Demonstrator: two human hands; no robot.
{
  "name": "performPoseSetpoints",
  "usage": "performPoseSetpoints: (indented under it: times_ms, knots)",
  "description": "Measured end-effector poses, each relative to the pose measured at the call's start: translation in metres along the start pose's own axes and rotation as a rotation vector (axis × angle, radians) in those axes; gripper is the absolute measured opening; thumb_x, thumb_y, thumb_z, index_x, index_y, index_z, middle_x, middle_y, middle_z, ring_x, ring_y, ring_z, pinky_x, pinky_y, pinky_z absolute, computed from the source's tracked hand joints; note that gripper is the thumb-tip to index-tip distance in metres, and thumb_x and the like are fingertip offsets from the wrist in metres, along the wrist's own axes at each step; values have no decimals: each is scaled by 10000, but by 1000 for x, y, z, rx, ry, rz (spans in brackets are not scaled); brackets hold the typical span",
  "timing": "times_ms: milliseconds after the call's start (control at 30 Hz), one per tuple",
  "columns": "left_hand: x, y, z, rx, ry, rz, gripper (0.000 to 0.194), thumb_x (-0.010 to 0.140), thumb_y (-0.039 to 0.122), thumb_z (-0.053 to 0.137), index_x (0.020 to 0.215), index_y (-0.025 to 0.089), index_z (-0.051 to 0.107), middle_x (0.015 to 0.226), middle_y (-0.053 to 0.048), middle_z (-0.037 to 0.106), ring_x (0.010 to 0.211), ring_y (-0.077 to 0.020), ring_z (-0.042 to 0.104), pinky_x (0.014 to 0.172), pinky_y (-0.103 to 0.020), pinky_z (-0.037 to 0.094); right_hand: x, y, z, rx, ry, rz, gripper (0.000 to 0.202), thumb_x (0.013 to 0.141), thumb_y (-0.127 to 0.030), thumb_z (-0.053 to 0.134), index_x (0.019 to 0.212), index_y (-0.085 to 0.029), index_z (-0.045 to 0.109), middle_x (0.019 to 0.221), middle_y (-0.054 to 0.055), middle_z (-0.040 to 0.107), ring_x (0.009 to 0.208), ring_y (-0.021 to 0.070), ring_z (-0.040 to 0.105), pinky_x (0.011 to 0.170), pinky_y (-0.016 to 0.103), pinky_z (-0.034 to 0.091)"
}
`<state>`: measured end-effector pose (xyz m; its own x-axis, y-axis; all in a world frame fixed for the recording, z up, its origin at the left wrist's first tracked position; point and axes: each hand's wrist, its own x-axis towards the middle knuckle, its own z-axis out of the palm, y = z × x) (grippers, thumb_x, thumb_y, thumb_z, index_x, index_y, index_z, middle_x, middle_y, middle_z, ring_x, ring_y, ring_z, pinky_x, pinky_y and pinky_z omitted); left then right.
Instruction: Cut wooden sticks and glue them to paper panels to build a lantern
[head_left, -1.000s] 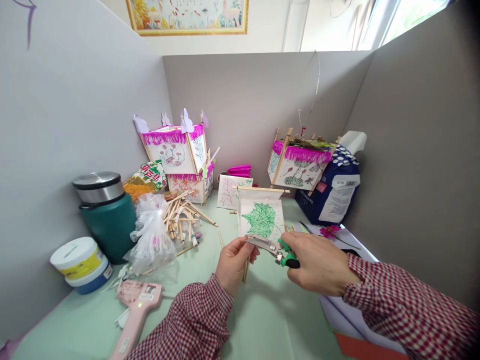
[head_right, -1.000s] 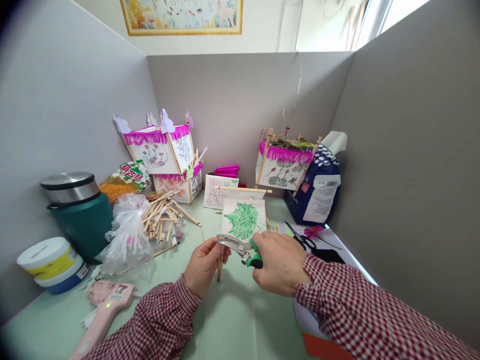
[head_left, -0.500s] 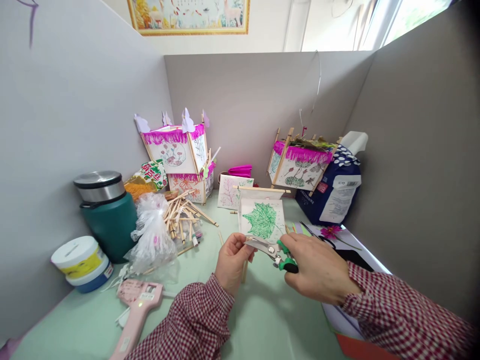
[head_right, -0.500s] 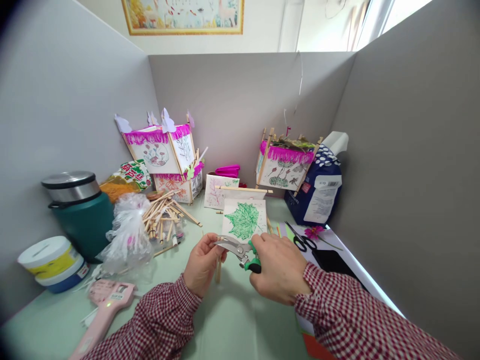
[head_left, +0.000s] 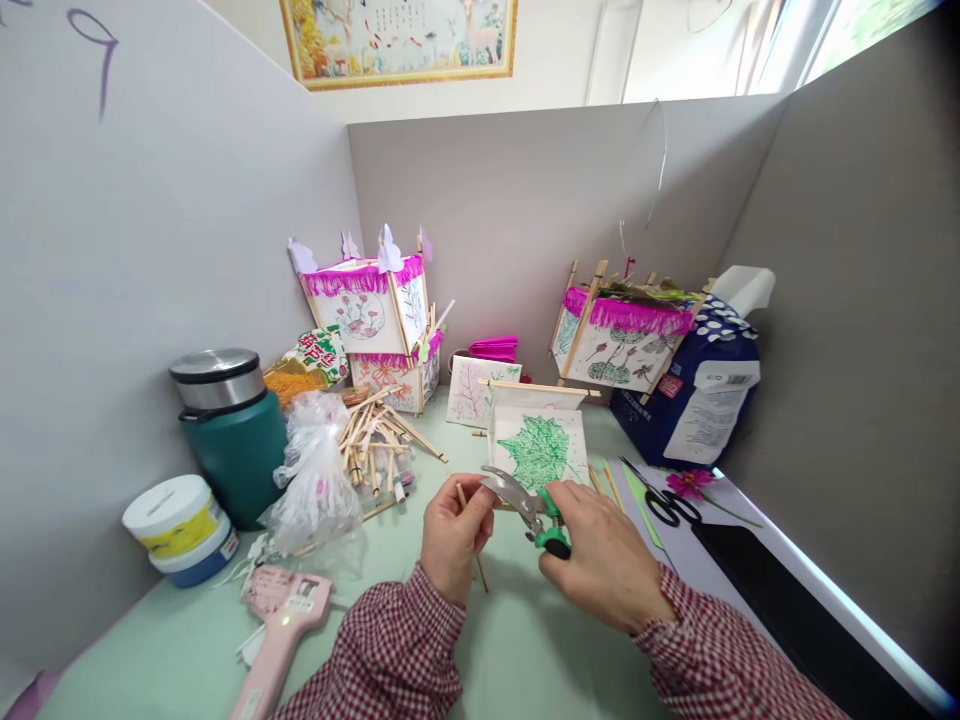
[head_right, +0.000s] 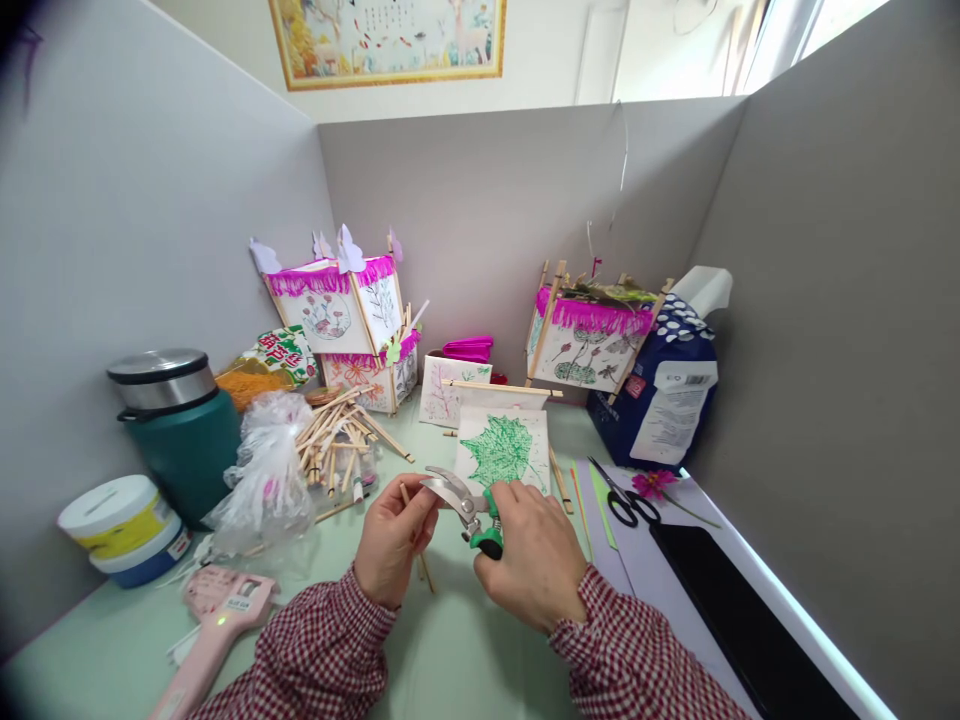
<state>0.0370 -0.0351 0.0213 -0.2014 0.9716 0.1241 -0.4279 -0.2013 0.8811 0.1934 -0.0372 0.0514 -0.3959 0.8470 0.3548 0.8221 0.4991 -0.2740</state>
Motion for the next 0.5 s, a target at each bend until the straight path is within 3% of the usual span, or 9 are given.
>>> performPoseSetpoints:
  times_ms: [300, 500]
  knots:
    - [2, -5, 1, 141, 33, 36, 254, 675, 346, 676, 813, 144, 608, 519, 54, 487, 398, -28, 350, 359, -158, 221, -5, 12, 9, 82, 13, -18, 212, 593, -144, 482, 779, -203, 399, 783, 21, 513, 755, 194, 461, 659, 303, 323]
    - [-1, -2, 3, 162, 61, 26, 233, 659, 337, 687, 771, 145, 618, 493, 64, 459, 386, -29, 338, 365, -165, 216, -7, 11, 9, 107, -3, -12, 193, 592, -137, 466, 753, -203, 382, 765, 20, 516, 722, 187, 467, 610, 288, 329]
